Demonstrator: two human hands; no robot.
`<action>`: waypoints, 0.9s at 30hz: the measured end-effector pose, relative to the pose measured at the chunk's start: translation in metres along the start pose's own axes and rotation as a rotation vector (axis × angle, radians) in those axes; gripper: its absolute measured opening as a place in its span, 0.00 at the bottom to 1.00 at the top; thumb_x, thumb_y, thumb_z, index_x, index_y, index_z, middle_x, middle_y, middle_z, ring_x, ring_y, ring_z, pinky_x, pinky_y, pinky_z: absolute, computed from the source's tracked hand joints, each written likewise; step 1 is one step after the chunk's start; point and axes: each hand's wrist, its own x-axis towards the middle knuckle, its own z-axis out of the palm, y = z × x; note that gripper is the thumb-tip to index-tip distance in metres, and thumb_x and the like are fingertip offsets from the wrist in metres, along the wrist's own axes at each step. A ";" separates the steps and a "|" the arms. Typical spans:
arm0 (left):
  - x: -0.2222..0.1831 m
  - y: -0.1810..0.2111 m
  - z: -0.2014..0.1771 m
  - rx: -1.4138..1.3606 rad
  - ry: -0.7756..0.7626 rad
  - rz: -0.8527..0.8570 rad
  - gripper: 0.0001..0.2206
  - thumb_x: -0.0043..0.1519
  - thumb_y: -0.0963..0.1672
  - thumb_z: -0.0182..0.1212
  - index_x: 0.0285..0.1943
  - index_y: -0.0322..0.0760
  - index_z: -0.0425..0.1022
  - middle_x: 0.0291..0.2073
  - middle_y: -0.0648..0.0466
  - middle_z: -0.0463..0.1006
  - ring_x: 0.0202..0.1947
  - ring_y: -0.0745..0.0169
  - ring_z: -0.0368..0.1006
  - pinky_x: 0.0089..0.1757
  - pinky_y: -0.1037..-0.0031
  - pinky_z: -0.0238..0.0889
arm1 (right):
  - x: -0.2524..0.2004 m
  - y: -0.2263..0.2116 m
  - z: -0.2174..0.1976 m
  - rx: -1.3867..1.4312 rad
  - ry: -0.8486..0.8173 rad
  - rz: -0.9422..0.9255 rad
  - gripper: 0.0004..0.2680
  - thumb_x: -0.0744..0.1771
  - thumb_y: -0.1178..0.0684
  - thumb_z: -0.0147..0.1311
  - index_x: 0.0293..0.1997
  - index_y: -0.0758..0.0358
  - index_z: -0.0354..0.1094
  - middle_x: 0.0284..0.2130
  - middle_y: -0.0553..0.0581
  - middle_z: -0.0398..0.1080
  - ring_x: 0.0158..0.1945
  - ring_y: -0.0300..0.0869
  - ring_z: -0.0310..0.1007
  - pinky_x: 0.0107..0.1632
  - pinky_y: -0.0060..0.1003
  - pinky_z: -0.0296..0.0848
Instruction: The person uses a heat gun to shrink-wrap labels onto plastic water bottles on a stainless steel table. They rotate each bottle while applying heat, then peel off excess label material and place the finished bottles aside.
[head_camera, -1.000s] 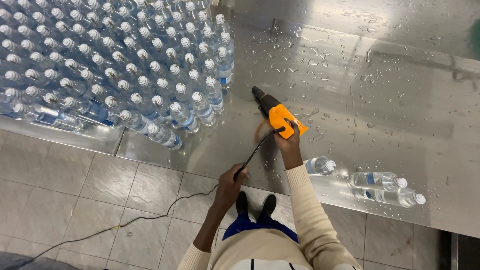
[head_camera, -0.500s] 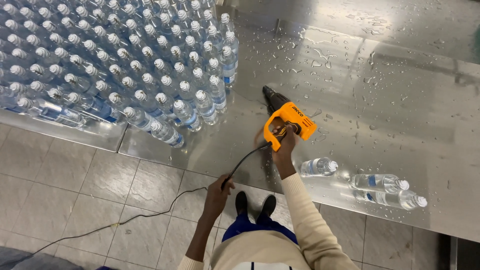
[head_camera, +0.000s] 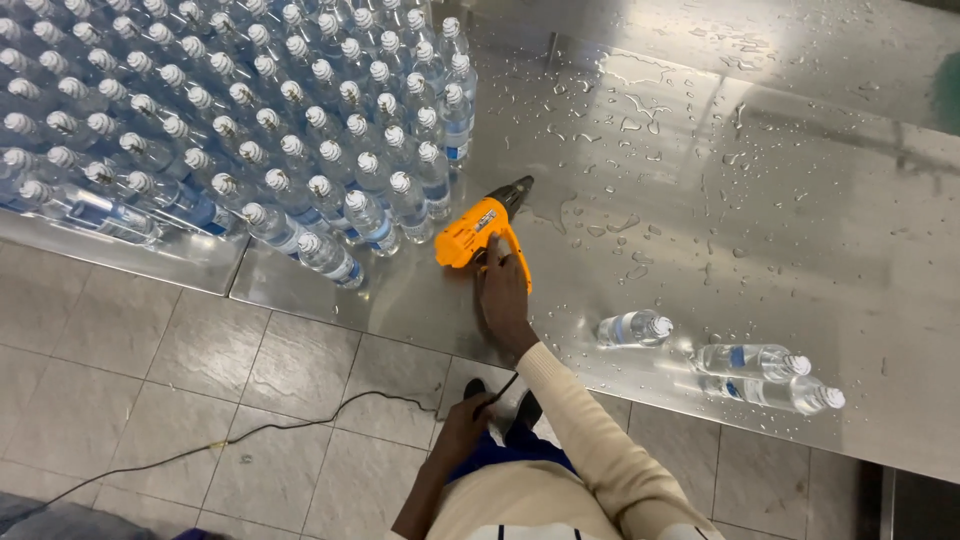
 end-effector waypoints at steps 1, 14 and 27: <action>0.001 0.004 0.004 -0.001 0.003 -0.001 0.18 0.71 0.45 0.56 0.69 0.40 0.79 0.56 0.50 0.87 0.51 0.59 0.82 0.54 0.68 0.73 | 0.002 0.001 0.004 0.000 -0.001 -0.003 0.27 0.75 0.52 0.50 0.86 0.59 0.40 0.52 0.73 0.68 0.51 0.59 0.72 0.55 0.55 0.76; 0.009 -0.001 0.007 0.036 -0.029 -0.025 0.20 0.69 0.45 0.57 0.71 0.43 0.77 0.64 0.50 0.81 0.61 0.54 0.77 0.59 0.64 0.69 | 0.015 0.019 0.047 -0.076 0.042 -0.103 0.28 0.73 0.57 0.51 0.85 0.62 0.37 0.59 0.75 0.66 0.56 0.62 0.72 0.55 0.58 0.77; 0.044 -0.075 0.015 0.107 0.031 0.002 0.16 0.71 0.49 0.55 0.62 0.39 0.80 0.52 0.50 0.86 0.52 0.53 0.81 0.50 0.63 0.71 | -0.005 0.023 0.090 -0.049 0.019 -0.156 0.34 0.70 0.54 0.61 0.84 0.65 0.36 0.55 0.71 0.64 0.57 0.61 0.65 0.62 0.56 0.69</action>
